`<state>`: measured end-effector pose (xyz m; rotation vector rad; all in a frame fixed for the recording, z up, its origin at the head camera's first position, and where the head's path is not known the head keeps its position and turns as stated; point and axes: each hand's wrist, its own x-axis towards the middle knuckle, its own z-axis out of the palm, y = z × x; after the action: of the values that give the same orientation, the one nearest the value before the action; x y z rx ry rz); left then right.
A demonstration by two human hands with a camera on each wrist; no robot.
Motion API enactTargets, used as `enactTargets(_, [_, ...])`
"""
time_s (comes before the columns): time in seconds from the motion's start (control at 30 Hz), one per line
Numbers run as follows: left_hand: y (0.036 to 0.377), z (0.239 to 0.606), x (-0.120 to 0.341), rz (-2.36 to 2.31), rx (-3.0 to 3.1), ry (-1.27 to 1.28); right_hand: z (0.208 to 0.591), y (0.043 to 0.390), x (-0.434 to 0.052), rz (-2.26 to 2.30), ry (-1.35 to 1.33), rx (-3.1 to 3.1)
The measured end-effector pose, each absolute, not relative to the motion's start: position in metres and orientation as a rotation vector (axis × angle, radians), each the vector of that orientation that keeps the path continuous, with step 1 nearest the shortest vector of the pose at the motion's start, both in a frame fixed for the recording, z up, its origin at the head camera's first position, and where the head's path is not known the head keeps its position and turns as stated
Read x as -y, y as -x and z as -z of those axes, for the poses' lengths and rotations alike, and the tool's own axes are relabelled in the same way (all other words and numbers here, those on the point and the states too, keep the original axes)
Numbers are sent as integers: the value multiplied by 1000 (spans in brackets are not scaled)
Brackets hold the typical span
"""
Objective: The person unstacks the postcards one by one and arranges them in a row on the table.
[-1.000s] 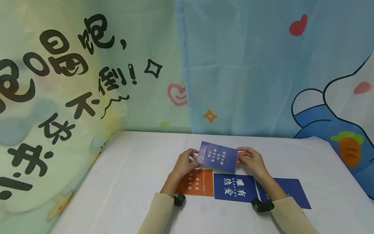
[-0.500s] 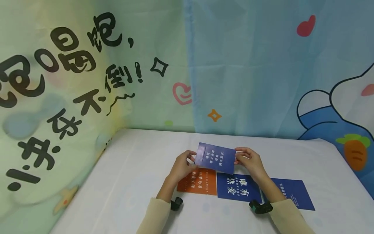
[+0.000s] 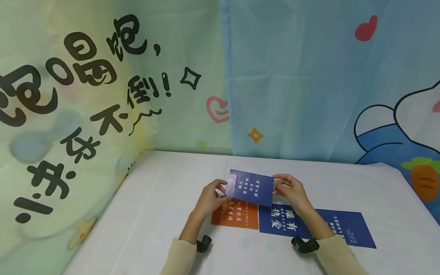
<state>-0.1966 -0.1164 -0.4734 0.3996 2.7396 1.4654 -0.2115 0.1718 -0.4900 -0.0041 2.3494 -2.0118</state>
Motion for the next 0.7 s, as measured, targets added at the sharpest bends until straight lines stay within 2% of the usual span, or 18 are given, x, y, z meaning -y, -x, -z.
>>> enactTargets(0.7, [188,479,153,-1449,-2745,-352,490,215,-137,2004,42,-2278])
